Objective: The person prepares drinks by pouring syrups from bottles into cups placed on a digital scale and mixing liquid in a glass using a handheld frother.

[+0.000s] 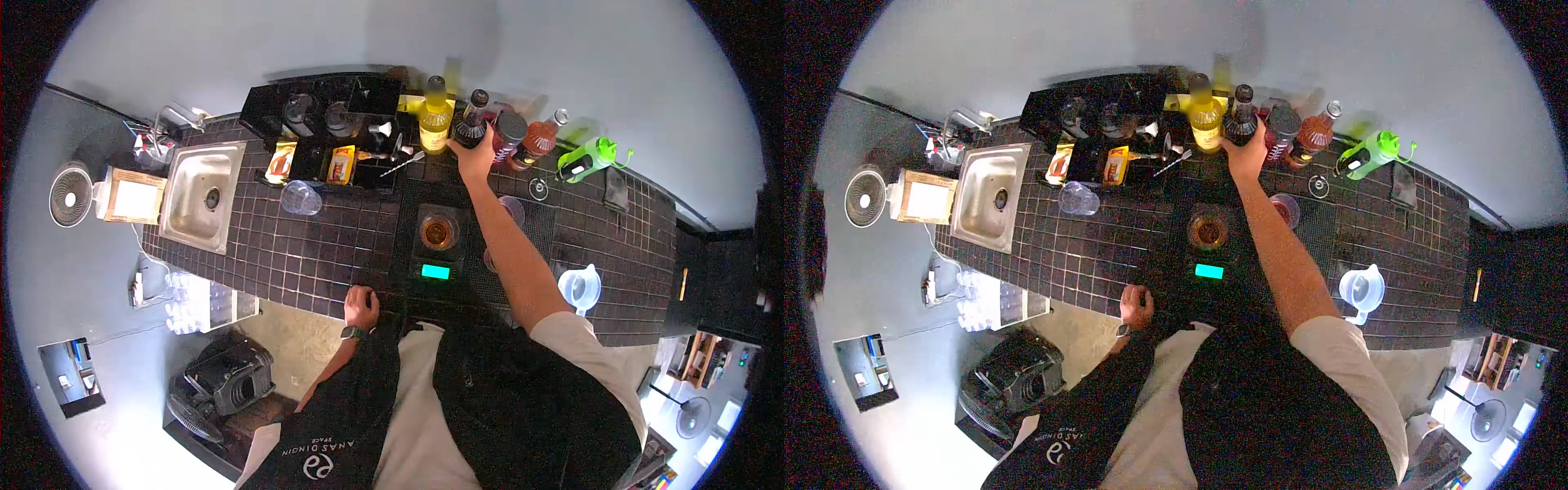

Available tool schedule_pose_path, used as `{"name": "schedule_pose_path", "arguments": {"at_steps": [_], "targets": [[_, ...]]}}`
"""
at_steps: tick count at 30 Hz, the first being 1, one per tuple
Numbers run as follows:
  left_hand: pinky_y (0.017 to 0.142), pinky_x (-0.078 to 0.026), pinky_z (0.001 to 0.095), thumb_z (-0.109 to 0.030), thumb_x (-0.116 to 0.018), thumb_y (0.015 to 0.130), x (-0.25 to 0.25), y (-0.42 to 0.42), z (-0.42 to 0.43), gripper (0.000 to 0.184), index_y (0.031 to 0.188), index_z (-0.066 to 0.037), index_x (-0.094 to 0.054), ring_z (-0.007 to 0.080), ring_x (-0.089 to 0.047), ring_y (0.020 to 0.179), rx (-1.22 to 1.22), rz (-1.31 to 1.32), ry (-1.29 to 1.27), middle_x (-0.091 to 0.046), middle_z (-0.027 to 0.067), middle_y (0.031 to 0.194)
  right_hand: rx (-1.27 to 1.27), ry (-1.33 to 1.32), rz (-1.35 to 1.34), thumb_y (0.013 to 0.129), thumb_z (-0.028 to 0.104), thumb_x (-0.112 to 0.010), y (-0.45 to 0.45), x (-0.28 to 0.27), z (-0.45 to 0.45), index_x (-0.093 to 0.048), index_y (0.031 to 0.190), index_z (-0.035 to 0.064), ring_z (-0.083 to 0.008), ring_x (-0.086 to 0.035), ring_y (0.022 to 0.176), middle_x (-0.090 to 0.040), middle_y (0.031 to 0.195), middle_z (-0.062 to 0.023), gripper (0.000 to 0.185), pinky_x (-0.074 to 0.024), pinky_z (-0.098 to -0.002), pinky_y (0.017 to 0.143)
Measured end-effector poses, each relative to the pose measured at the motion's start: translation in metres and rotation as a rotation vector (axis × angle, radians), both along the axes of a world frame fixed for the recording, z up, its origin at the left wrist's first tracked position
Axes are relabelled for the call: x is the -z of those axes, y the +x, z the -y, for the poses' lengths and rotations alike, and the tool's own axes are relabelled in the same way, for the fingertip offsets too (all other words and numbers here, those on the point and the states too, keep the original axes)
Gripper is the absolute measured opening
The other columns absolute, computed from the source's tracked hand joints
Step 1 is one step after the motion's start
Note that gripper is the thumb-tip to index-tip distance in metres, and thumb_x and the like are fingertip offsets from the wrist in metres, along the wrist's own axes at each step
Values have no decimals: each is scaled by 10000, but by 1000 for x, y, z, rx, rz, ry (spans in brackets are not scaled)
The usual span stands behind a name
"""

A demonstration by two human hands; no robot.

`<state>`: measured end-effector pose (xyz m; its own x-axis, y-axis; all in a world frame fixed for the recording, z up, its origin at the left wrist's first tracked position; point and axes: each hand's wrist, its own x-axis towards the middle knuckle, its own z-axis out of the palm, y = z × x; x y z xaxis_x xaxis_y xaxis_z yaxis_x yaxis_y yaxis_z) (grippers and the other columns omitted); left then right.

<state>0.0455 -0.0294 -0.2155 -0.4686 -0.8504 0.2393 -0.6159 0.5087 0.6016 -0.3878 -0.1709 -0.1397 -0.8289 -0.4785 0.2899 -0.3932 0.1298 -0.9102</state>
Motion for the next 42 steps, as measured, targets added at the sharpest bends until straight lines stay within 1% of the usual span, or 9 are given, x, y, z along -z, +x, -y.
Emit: {"name": "schedule_pose_path", "arguments": {"at_steps": [8, 11, 13, 17, 19, 24, 29, 33, 42], "targets": [[724, -505, 481, -62, -677, 855, -2, 0, 2, 109, 934, -46, -604, 365, -603, 801, 38, -37, -78, -585, 141, 854, 2, 112, -43, 673, 193, -955, 6, 7, -8, -437, 1425, -3, -435, -642, 1170, -659, 1272, -245, 934, -510, -465, 999], [722, -507, 483, -70, -683, 853, 7, 3, 1, 111, 931, -49, -606, 371, -604, 805, 22, -43, -48, -588, 146, 858, -103, 52, 97, 785, 145, -885, 26, -25, -48, -509, 1357, -56, -337, -671, 1153, -680, 1214, -221, 714, -529, -394, 970], [710, -502, 484, -74, -685, 854, 9, 1, 2, 112, 923, -48, -602, 372, -600, 800, 10, -61, -53, -580, 147, 853, -120, -266, 371, 881, 55, -794, 48, -45, -86, -579, 1289, -43, -243, -684, 1104, -701, 1179, -158, 472, -547, -346, 924], [694, -491, 487, -63, -678, 853, 5, 3, -3, 107, 913, -45, -591, 366, -594, 786, 0, -67, -37, -563, 146, 844, -159, -209, 265, 935, -4, -717, 54, -121, -178, -648, 1136, -15, -159, -681, 930, -715, 1081, -109, 212, -563, -324, 870], [693, -490, 488, -60, -674, 850, -4, -1, -4, 105, 909, -49, -589, 369, -591, 786, -6, -79, -82, -564, 145, 845, -57, -228, -32, 929, -2, -723, 14, -103, -204, -651, 1088, -7, -142, -670, 906, -709, 1040, -78, 174, -553, -308, 843], [766, -507, 486, -70, -664, 856, -4, -1, -5, 97, 902, -58, -580, 373, -608, 875, -14, -70, -83, -579, 144, 871, 163, -116, -111, 903, 61, -772, -60, -115, -236, -629, 1180, 14, -134, -634, 858, -684, 962, -53, 316, -529, -303, 815], [784, -512, 490, -78, -659, 865, -3, -1, -6, 86, 912, -55, -590, 377, -611, 892, -26, -53, -84, -586, 144, 881, 106, 97, -371, 851, 253, -858, -139, -84, -220, -546, 1436, 33, -207, -624, 918, -668, 1224, -117, 699, -537, -358, 850], [789, -514, 491, -85, -660, 870, -7, 0, -6, 87, 918, -52, -595, 379, -611, 895, -14, -86, -99, -592, 146, 888, 72, 233, -356, 862, 297, -842, -152, -83, -209, -592, 1405, 45, -236, -668, 980, -689, 1292, -136, 649, -543, -372, 891], [765, -521, 491, -80, -662, 858, -5, 0, -4, 98, 908, -46, -585, 377, -615, 876, -21, -95, -111, -595, 143, 895, 153, 187, -405, 899, 300, -807, -150, -73, -192, -649, 1288, -4, -259, -715, 936, -739, 1111, -195, 518, -548, -383, 844]]}}
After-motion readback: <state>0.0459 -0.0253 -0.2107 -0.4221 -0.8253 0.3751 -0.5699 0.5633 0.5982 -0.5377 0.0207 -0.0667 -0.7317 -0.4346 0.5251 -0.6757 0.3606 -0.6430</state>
